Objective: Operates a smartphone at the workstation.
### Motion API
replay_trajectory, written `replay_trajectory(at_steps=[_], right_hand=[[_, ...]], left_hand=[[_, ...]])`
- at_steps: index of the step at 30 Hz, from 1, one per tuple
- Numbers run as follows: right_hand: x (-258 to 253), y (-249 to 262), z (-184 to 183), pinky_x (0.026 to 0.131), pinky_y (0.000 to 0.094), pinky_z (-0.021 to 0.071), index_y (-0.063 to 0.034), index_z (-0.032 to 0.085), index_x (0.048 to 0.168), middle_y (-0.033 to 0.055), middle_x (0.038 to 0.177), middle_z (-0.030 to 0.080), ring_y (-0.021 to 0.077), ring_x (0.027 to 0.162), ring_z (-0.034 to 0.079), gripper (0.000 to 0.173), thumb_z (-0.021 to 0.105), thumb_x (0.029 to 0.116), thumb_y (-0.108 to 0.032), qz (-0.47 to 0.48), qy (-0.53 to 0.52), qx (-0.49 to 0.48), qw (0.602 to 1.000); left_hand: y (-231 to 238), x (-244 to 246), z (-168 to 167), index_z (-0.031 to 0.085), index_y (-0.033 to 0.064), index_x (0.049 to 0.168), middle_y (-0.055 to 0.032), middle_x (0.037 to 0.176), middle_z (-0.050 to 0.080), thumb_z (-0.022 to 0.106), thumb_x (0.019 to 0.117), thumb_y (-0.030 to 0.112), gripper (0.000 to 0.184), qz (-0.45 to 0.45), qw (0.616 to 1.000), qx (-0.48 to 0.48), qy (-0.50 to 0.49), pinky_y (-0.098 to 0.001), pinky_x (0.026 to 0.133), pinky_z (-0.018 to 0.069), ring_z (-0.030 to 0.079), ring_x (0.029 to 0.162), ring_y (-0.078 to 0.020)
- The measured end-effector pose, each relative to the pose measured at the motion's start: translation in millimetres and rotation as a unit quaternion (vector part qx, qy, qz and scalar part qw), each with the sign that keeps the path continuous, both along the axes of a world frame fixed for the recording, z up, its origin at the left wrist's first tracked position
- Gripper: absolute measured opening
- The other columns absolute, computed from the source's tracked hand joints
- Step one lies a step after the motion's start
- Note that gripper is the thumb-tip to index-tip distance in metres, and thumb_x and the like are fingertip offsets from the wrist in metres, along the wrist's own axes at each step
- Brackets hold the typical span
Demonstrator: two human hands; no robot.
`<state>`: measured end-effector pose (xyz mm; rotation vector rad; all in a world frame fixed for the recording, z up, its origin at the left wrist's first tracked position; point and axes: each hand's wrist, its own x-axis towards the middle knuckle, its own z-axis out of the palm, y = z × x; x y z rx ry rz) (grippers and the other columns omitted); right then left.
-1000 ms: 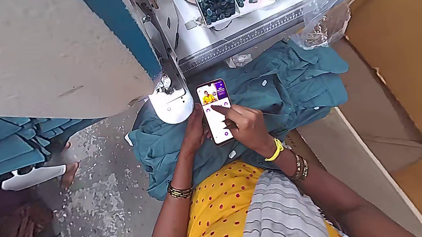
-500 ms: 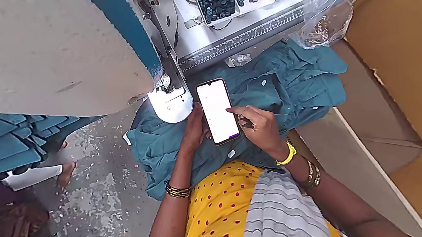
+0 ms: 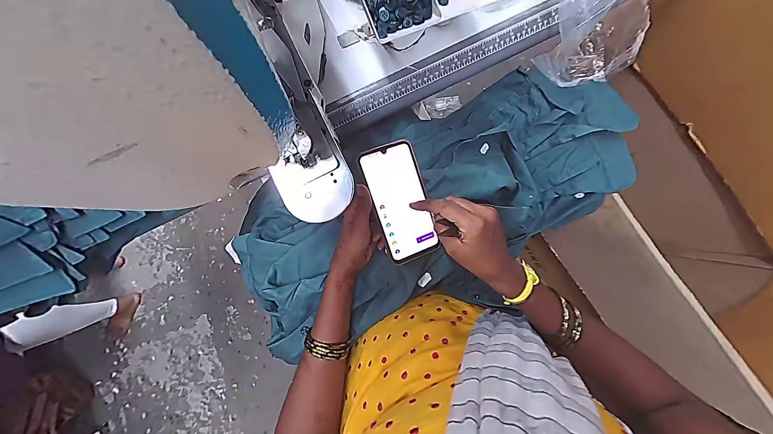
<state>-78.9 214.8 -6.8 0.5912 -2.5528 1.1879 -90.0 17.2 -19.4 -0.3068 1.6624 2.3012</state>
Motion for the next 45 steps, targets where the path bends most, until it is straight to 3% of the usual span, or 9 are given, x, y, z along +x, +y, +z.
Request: replay_trajectory(at_steps=[5, 9, 18, 28, 32, 39, 45], right_hand=[[-6, -4, 4, 0.054, 0.0349, 0.0507, -0.0113, 0.078, 0.114, 0.0075, 0.075, 0.067, 0.0189, 0.062, 0.063, 0.03, 0.062, 0.0898, -0.005, 0.003, 0.012, 0.024, 1.0], [-28, -24, 21, 0.049, 0.036, 0.0477, -0.0145, 0.076, 0.125, 0.0082, 0.071, 0.061, 0.0229, 0.058, 0.061, 0.038, 0.067, 0.0899, -0.004, 0.013, 0.044, 0.086, 0.995], [-57, -47, 25, 0.05, 0.0379, 0.0483, -0.0148, 0.076, 0.123, 0.0091, 0.073, 0.063, 0.0252, 0.06, 0.063, 0.034, 0.069, 0.0915, -0.008, 0.043, 0.066, 0.114, 0.99], [-46, -10, 33, 0.062, 0.04, 0.0568, -0.0098, 0.075, 0.122, 0.0103, 0.096, 0.074, 0.0224, 0.076, 0.071, 0.034, 0.069, 0.0893, -0.002, -0.012, 0.014, 0.004, 1.0], [-39, -4, 25, 0.062, 0.0371, 0.056, -0.0096, 0.075, 0.121, 0.0095, 0.097, 0.075, 0.0194, 0.075, 0.069, 0.034, 0.064, 0.0897, -0.001, -0.016, 0.008, 0.0, 1.0], [-29, 1, 19, 0.065, 0.0359, 0.057, -0.0104, 0.075, 0.121, 0.0085, 0.102, 0.076, 0.0182, 0.078, 0.071, 0.034, 0.065, 0.0903, -0.002, -0.007, -0.011, -0.006, 1.0], [-20, 1, 12, 0.06, 0.0382, 0.0556, -0.0107, 0.077, 0.118, 0.0093, 0.091, 0.073, 0.0202, 0.071, 0.069, 0.032, 0.065, 0.0888, -0.003, -0.006, -0.011, 0.012, 1.0]], left_hand=[[-1, 0, 0, 0.057, 0.0179, 0.106, 0.0066, 0.065, 0.063, 0.024, 0.1106, 0.044, 0.042, -0.002, 1.0, -0.004, 0.006, -0.0131, 0.041, 0.0436, 0.048, 0.042, 0.0018], [0, 0, -1, 0.056, 0.0176, 0.106, 0.0058, 0.066, 0.063, 0.022, 0.1111, 0.043, 0.043, -0.01, 1.0, -0.002, 0.0, -0.0139, 0.041, 0.0435, 0.049, 0.043, 0.0007], [1, 1, -1, 0.056, 0.0168, 0.103, 0.0069, 0.063, 0.06, 0.019, 0.1117, 0.04, 0.044, 0.0, 1.0, -0.005, 0.004, -0.0138, 0.041, 0.0422, 0.047, 0.043, 0.0014], [1, 0, 0, 0.056, 0.0165, 0.107, 0.0058, 0.066, 0.063, 0.02, 0.1113, 0.042, 0.045, -0.001, 1.0, -0.005, -0.006, -0.0138, 0.041, 0.0438, 0.05, 0.043, 0.0009], [0, 0, 0, 0.056, 0.0164, 0.107, 0.0061, 0.066, 0.064, 0.02, 0.1114, 0.041, 0.044, -0.003, 1.0, -0.01, -0.005, -0.0135, 0.041, 0.0437, 0.05, 0.043, 0.0013], [0, 1, 1, 0.056, 0.0172, 0.11, 0.0064, 0.068, 0.064, 0.019, 0.1115, 0.041, 0.044, 0.0, 1.0, -0.011, -0.008, -0.0131, 0.041, 0.0435, 0.05, 0.043, 0.002], [0, 0, 0, 0.056, 0.017, 0.109, 0.0057, 0.066, 0.063, 0.019, 0.1113, 0.043, 0.045, 0.002, 1.0, -0.012, -0.011, -0.0134, 0.04, 0.0425, 0.048, 0.042, 0.0011]])
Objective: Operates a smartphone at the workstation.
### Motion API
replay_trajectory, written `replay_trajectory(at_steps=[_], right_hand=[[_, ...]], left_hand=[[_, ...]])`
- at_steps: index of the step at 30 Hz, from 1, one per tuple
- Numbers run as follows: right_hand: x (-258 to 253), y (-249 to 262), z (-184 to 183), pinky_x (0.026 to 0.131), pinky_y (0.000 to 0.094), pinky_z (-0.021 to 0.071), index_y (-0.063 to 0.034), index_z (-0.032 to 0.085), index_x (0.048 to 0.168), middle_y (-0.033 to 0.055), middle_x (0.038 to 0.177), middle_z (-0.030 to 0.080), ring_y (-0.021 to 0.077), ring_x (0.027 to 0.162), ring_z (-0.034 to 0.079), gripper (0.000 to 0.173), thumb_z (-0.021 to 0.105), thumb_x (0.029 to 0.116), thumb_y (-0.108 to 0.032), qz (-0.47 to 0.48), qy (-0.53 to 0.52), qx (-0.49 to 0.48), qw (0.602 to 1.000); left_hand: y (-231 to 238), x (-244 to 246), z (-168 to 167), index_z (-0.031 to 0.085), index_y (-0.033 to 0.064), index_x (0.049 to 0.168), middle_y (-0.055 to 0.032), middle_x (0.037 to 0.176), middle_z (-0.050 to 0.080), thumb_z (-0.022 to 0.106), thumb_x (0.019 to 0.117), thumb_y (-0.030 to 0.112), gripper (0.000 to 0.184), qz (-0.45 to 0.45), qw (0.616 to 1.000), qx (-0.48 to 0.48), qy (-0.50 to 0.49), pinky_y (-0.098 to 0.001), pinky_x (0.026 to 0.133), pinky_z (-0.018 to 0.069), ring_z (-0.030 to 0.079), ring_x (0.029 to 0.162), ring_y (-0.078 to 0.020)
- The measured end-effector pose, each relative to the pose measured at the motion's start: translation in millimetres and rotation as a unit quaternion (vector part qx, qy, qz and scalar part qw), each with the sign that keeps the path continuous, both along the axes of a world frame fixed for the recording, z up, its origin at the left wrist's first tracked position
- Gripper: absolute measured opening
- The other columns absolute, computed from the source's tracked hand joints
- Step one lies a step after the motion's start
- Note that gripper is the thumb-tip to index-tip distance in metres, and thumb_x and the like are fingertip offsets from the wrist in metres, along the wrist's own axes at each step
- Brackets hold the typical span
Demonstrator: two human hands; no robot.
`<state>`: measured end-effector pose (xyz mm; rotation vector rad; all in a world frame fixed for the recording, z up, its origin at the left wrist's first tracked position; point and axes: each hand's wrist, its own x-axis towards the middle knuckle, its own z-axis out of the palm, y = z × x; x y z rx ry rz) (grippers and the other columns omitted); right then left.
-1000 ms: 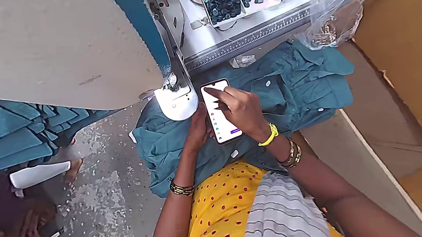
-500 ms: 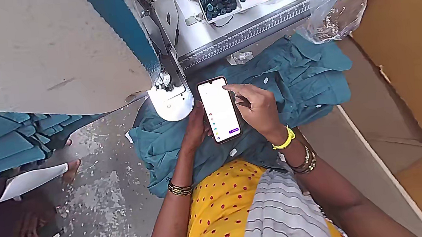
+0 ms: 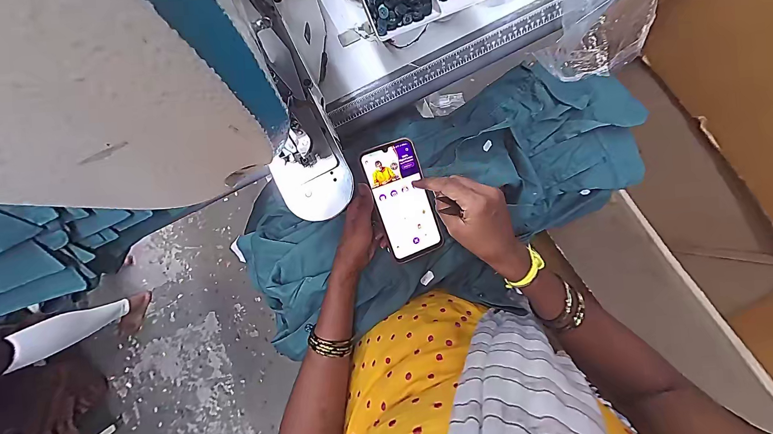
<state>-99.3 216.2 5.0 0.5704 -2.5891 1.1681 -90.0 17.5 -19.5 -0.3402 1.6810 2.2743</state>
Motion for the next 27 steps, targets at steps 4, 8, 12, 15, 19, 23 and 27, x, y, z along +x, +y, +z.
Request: replay_trajectory(at_steps=[4, 8, 12, 15, 19, 23, 27], right_hand=[[5, -3, -1, 0.052, 0.0359, 0.0503, -0.0106, 0.078, 0.114, 0.0082, 0.076, 0.065, 0.0211, 0.061, 0.063, 0.029, 0.068, 0.0876, -0.006, 0.014, 0.03, 0.03, 0.999], [5, -7, 0, 0.05, 0.0329, 0.0476, -0.0113, 0.08, 0.111, 0.0076, 0.069, 0.061, 0.0202, 0.057, 0.06, 0.026, 0.068, 0.0886, -0.007, 0.027, 0.066, 0.047, 0.996], [8, -10, 1, 0.049, 0.0307, 0.0448, -0.0101, 0.081, 0.102, 0.0065, 0.066, 0.057, 0.0187, 0.056, 0.057, 0.02, 0.067, 0.0883, -0.009, 0.047, 0.09, 0.035, 0.994], [13, -13, -2, 0.049, 0.0299, 0.0455, -0.0093, 0.08, 0.095, 0.006, 0.065, 0.058, 0.0179, 0.056, 0.058, 0.016, 0.065, 0.0891, -0.008, 0.055, 0.098, 0.027, 0.993], [16, -13, -7, 0.05, 0.0305, 0.0469, -0.0096, 0.08, 0.097, 0.006, 0.066, 0.06, 0.0182, 0.057, 0.06, 0.016, 0.066, 0.089, -0.009, 0.038, 0.089, 0.036, 0.995], [12, -5, -5, 0.05, 0.0346, 0.0489, -0.0101, 0.08, 0.109, 0.0078, 0.07, 0.063, 0.0214, 0.059, 0.062, 0.024, 0.069, 0.0886, -0.009, -0.026, 0.062, 0.063, 0.996], [7, 2, -5, 0.049, 0.0343, 0.045, -0.013, 0.079, 0.116, 0.0078, 0.069, 0.06, 0.0212, 0.056, 0.058, 0.03, 0.068, 0.0887, -0.01, -0.064, 0.065, 0.076, 0.993]], left_hand=[[-2, 1, -4, 0.058, 0.0184, 0.109, 0.0061, 0.067, 0.063, 0.024, 0.1097, 0.049, 0.046, -0.007, 1.0, 0.007, 0.018, -0.0132, 0.041, 0.0429, 0.048, 0.043, 0.0014], [-2, 0, -4, 0.058, 0.0183, 0.11, 0.0064, 0.068, 0.064, 0.026, 0.1092, 0.05, 0.045, -0.011, 1.0, 0.009, 0.026, -0.013, 0.041, 0.0427, 0.048, 0.043, 0.0017], [-2, 1, -4, 0.058, 0.0178, 0.11, 0.006, 0.069, 0.064, 0.025, 0.1097, 0.049, 0.045, -0.011, 1.0, 0.008, 0.021, -0.0133, 0.041, 0.0431, 0.049, 0.044, 0.0013], [-2, 0, -4, 0.059, 0.0186, 0.109, 0.0061, 0.069, 0.064, 0.024, 0.1094, 0.049, 0.046, -0.009, 1.0, 0.003, 0.019, -0.0136, 0.042, 0.0432, 0.049, 0.044, 0.0012], [-2, 0, -4, 0.059, 0.0192, 0.109, 0.0059, 0.068, 0.064, 0.025, 0.1085, 0.052, 0.047, -0.009, 1.0, 0.004, 0.015, -0.014, 0.042, 0.0438, 0.05, 0.044, 0.0009], [-2, 0, -3, 0.058, 0.0185, 0.109, 0.0053, 0.067, 0.063, 0.024, 0.1094, 0.05, 0.047, -0.008, 1.0, 0.004, 0.005, -0.0141, 0.041, 0.0431, 0.048, 0.044, 0.0005], [-2, 0, -4, 0.059, 0.0181, 0.106, 0.0057, 0.065, 0.062, 0.025, 0.1093, 0.05, 0.047, -0.007, 1.0, 0.01, 0.007, -0.014, 0.041, 0.0428, 0.048, 0.042, 0.0009]])
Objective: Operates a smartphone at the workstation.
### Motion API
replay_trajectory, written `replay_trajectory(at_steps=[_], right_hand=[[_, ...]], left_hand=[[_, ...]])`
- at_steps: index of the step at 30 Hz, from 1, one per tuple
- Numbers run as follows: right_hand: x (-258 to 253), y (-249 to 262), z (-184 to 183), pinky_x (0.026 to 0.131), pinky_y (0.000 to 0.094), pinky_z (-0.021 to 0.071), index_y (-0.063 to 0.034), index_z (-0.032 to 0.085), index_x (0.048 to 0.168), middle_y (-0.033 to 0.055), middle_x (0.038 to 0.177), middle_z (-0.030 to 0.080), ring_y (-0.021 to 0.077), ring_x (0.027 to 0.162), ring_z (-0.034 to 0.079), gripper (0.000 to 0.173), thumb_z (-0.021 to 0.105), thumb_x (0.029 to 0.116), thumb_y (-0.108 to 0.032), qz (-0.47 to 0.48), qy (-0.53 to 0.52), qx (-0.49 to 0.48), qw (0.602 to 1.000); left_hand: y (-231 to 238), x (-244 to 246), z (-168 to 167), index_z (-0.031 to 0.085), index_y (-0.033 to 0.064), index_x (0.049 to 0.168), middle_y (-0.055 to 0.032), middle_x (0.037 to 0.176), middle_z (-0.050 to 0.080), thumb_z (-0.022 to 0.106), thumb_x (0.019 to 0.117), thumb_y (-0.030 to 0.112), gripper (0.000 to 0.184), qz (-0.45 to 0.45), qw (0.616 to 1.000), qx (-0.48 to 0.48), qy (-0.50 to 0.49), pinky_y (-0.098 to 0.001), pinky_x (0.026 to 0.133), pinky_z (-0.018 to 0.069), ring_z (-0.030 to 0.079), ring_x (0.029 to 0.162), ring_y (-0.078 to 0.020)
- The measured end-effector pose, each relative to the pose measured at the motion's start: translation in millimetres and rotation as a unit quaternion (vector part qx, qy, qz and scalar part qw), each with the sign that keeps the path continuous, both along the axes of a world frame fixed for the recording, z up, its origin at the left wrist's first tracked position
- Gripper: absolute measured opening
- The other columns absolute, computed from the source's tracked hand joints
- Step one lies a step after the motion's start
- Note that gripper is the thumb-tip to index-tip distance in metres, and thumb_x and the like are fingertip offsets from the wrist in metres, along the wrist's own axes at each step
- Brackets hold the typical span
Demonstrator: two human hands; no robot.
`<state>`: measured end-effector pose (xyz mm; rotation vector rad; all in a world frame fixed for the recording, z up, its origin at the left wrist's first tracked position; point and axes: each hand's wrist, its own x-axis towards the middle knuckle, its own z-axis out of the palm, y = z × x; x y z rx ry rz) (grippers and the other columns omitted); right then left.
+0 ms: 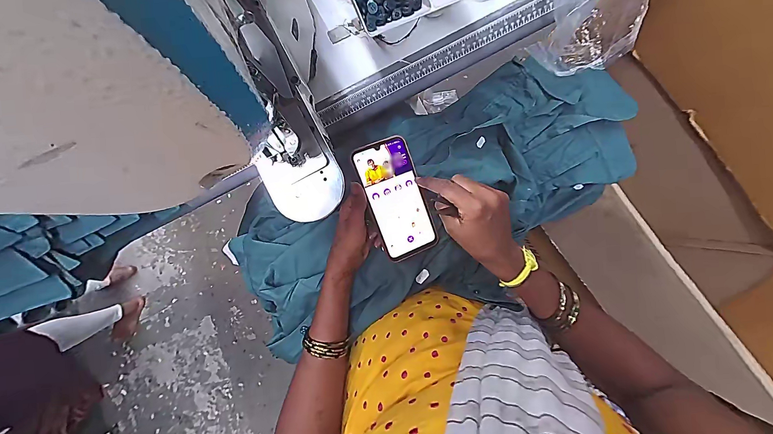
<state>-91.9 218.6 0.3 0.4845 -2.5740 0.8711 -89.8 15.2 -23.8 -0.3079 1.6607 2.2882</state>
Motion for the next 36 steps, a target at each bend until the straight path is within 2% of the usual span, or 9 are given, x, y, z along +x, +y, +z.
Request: replay_trajectory(at_steps=[3, 7, 14, 18, 27, 33, 36], right_hand=[[-1, -1, 0, 0.048, 0.0325, 0.043, -0.0138, 0.079, 0.117, 0.0068, 0.067, 0.058, 0.0199, 0.055, 0.056, 0.03, 0.068, 0.0893, -0.01, 0.012, 0.008, 0.011, 1.0], [1, -4, -4, 0.048, 0.033, 0.0448, -0.0123, 0.079, 0.115, 0.0072, 0.068, 0.059, 0.0207, 0.056, 0.058, 0.027, 0.069, 0.0896, -0.012, 0.02, 0.008, 0.01, 1.0], [10, -8, -5, 0.049, 0.0308, 0.0454, -0.0099, 0.081, 0.105, 0.006, 0.067, 0.06, 0.0179, 0.056, 0.058, 0.021, 0.065, 0.0904, -0.011, 0.049, 0.015, -0.032, 0.998], [14, -10, -8, 0.049, 0.0314, 0.0453, -0.0106, 0.081, 0.104, 0.0056, 0.066, 0.06, 0.0176, 0.056, 0.057, 0.022, 0.063, 0.0919, -0.012, 0.05, 0.009, -0.036, 0.998], [21, -12, -9, 0.051, 0.0297, 0.0458, -0.0111, 0.081, 0.102, 0.0057, 0.065, 0.06, 0.0169, 0.056, 0.058, 0.021, 0.063, 0.0903, -0.01, 0.067, 0.001, -0.047, 0.997], [17, -11, -8, 0.05, 0.0312, 0.0463, -0.0102, 0.081, 0.103, 0.0062, 0.067, 0.061, 0.0177, 0.056, 0.059, 0.022, 0.063, 0.0899, -0.009, 0.071, 0.0, -0.05, 0.996], [6, -8, -2, 0.051, 0.0358, 0.0494, -0.0097, 0.079, 0.112, 0.0079, 0.071, 0.064, 0.021, 0.059, 0.062, 0.027, 0.065, 0.089, -0.007, 0.05, -0.015, -0.037, 0.998]], left_hand=[[0, 0, 0, 0.059, 0.0181, 0.108, 0.0055, 0.067, 0.063, 0.022, 0.1096, 0.049, 0.048, -0.002, 1.0, -0.008, 0.001, -0.0143, 0.041, 0.0436, 0.049, 0.043, 0.0006], [1, 0, 1, 0.059, 0.0172, 0.107, 0.0057, 0.064, 0.062, 0.024, 0.1085, 0.052, 0.049, 0.005, 1.0, 0.003, -0.004, -0.0136, 0.041, 0.0439, 0.048, 0.042, 0.0009], [0, 0, 0, 0.058, 0.0171, 0.11, 0.0046, 0.068, 0.065, 0.023, 0.109, 0.051, 0.049, 0.002, 1.0, -0.009, -0.003, -0.0141, 0.041, 0.0447, 0.05, 0.044, 0.0001], [1, 0, 3, 0.057, 0.0174, 0.104, 0.0062, 0.063, 0.06, 0.023, 0.1092, 0.05, 0.047, 0.006, 1.0, -0.017, -0.007, -0.0142, 0.04, 0.0429, 0.047, 0.042, 0.0003], [1, 0, 3, 0.057, 0.017, 0.103, 0.0064, 0.062, 0.059, 0.022, 0.1095, 0.049, 0.048, 0.007, 1.0, -0.02, -0.011, -0.0144, 0.041, 0.0429, 0.047, 0.041, 0.0], [1, 0, 4, 0.055, 0.018, 0.105, 0.0064, 0.062, 0.058, 0.023, 0.1098, 0.048, 0.044, 0.004, 1.0, -0.014, -0.011, -0.0141, 0.04, 0.0422, 0.046, 0.041, 0.0003], [0, 0, 2, 0.056, 0.0177, 0.107, 0.0055, 0.064, 0.06, 0.028, 0.1089, 0.05, 0.043, 0.0, 1.0, 0.01, 0.001, -0.0142, 0.04, 0.043, 0.047, 0.042, 0.0001]])
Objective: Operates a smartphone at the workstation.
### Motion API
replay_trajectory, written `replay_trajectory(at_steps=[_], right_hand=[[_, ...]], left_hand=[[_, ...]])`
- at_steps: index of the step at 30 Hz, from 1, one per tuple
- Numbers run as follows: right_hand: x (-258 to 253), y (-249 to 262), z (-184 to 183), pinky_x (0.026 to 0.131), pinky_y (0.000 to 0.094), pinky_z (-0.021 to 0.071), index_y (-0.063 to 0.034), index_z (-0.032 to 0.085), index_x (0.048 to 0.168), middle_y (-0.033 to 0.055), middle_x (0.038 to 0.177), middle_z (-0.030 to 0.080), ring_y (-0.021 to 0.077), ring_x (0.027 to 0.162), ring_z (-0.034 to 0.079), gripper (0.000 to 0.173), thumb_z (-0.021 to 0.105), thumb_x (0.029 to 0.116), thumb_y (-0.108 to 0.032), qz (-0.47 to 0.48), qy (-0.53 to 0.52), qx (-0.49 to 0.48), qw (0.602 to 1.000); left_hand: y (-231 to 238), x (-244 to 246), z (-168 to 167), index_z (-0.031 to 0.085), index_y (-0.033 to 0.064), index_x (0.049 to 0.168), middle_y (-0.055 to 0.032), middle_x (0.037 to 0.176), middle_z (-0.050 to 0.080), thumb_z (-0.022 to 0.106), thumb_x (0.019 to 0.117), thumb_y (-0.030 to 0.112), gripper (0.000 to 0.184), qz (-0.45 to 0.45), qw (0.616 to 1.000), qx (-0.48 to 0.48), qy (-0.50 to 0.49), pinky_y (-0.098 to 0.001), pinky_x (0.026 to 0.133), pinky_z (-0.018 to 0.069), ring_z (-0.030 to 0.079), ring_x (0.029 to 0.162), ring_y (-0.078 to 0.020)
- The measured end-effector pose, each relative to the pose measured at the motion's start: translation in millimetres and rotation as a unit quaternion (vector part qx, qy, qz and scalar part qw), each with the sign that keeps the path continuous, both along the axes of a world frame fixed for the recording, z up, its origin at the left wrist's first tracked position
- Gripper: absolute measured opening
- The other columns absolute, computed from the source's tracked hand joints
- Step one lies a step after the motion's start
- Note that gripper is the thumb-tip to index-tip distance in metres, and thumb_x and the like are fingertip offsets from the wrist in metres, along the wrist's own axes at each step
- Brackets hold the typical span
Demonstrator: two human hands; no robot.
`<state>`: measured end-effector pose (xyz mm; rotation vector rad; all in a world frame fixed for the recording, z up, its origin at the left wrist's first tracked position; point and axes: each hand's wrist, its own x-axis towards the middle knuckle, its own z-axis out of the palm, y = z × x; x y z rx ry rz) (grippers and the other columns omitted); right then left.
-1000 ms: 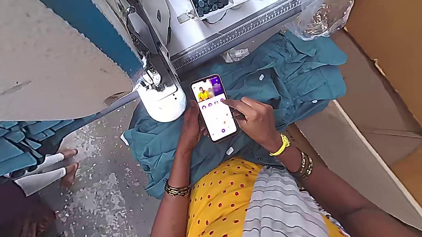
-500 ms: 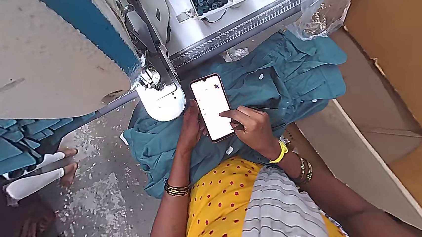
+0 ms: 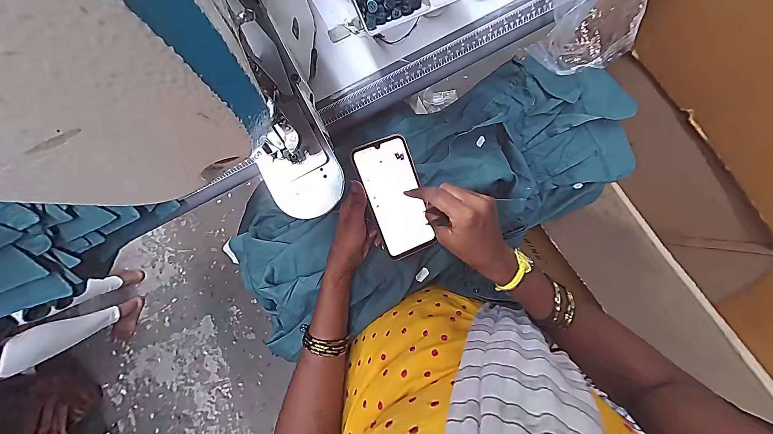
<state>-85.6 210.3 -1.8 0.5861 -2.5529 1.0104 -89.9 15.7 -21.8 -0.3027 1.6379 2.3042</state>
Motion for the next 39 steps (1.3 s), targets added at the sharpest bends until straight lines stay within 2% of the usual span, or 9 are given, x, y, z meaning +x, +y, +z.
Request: replay_trajectory(at_steps=[2, 4, 10, 13, 17, 20, 28, 33, 39], right_hand=[[-10, 2, 4, 0.052, 0.0388, 0.0503, -0.0114, 0.076, 0.122, 0.0097, 0.074, 0.066, 0.024, 0.061, 0.064, 0.037, 0.067, 0.0876, -0.003, -0.024, -0.014, 0.018, 0.999], [-18, 4, 6, 0.053, 0.0389, 0.0509, -0.0134, 0.074, 0.127, 0.0105, 0.078, 0.067, 0.0243, 0.062, 0.065, 0.041, 0.069, 0.0881, -0.002, -0.038, -0.017, 0.033, 0.999], [-22, 3, 0, 0.053, 0.039, 0.0511, -0.0144, 0.074, 0.127, 0.0112, 0.08, 0.069, 0.0252, 0.063, 0.066, 0.04, 0.07, 0.0894, -0.004, -0.028, -0.01, 0.054, 0.998], [-20, 4, 2, 0.058, 0.0399, 0.0549, -0.0103, 0.073, 0.126, 0.0117, 0.089, 0.073, 0.0243, 0.07, 0.069, 0.041, 0.069, 0.087, -0.001, -0.039, -0.013, 0.019, 0.999], [-16, 8, 3, 0.064, 0.0402, 0.0581, -0.0107, 0.074, 0.124, 0.0101, 0.097, 0.076, 0.0231, 0.077, 0.072, 0.04, 0.069, 0.0861, 0.001, -0.038, -0.028, 0.002, 0.999], [-14, 9, 0, 0.061, 0.0399, 0.056, -0.0108, 0.075, 0.123, 0.0101, 0.094, 0.074, 0.0225, 0.073, 0.07, 0.041, 0.068, 0.0848, 0.002, -0.033, -0.026, -0.004, 0.999], [-10, 6, -1, 0.061, 0.0386, 0.0565, -0.009, 0.075, 0.121, 0.0103, 0.092, 0.074, 0.0217, 0.073, 0.07, 0.037, 0.065, 0.0868, 0.001, -0.017, -0.027, -0.017, 0.999], [-13, -2, 4, 0.06, 0.0382, 0.0559, -0.0097, 0.076, 0.119, 0.01, 0.089, 0.073, 0.0222, 0.072, 0.07, 0.034, 0.068, 0.0871, -0.002, 0.004, -0.019, -0.014, 1.0], [-37, -28, 20, 0.051, 0.039, 0.0504, -0.0122, 0.076, 0.121, 0.0091, 0.08, 0.068, 0.024, 0.064, 0.066, 0.033, 0.068, 0.09, -0.004, 0.04, 0.0, 0.027, 0.999]], left_hand=[[0, 0, -1, 0.057, 0.0173, 0.106, 0.0053, 0.063, 0.059, 0.029, 0.1082, 0.051, 0.044, -0.003, 1.0, 0.01, 0.004, -0.0143, 0.04, 0.0428, 0.047, 0.042, -0.0003], [0, 0, 0, 0.057, 0.0178, 0.104, 0.0063, 0.061, 0.058, 0.028, 0.1086, 0.05, 0.044, -0.001, 1.0, 0.006, 0.004, -0.014, 0.04, 0.0425, 0.047, 0.041, 0.0001], [1, 1, -1, 0.058, 0.0182, 0.103, 0.0069, 0.062, 0.059, 0.029, 0.1084, 0.051, 0.044, 0.004, 1.0, -0.004, 0.006, -0.0138, 0.04, 0.0425, 0.047, 0.041, 0.0005], [0, 1, -1, 0.058, 0.0176, 0.104, 0.006, 0.062, 0.059, 0.028, 0.1087, 0.051, 0.044, 0.004, 1.0, -0.006, 0.001, -0.0141, 0.04, 0.0421, 0.047, 0.041, 0.0001], [0, 0, -3, 0.059, 0.017, 0.103, 0.0056, 0.062, 0.06, 0.026, 0.1091, 0.05, 0.047, 0.0, 1.0, -0.007, 0.002, -0.0142, 0.04, 0.0425, 0.047, 0.041, 0.0001], [-1, 1, -2, 0.058, 0.0172, 0.105, 0.005, 0.063, 0.06, 0.027, 0.1091, 0.05, 0.045, -0.004, 1.0, -0.004, 0.003, -0.015, 0.041, 0.044, 0.048, 0.042, -0.0008], [0, 1, -2, 0.058, 0.0178, 0.103, 0.0066, 0.06, 0.057, 0.027, 0.1093, 0.049, 0.044, 0.004, 1.0, -0.011, 0.002, -0.0143, 0.041, 0.0428, 0.046, 0.041, 0.0003], [-1, 1, -3, 0.059, 0.0191, 0.105, 0.0061, 0.064, 0.061, 0.028, 0.1085, 0.051, 0.045, -0.009, 1.0, 0.001, 0.015, -0.0134, 0.04, 0.0422, 0.047, 0.042, 0.0008], [1, 0, -1, 0.058, 0.0188, 0.1, 0.0071, 0.059, 0.056, 0.023, 0.1108, 0.044, 0.044, 0.001, 1.0, -0.01, 0.004, -0.0138, 0.039, 0.0407, 0.044, 0.04, 0.0009]])
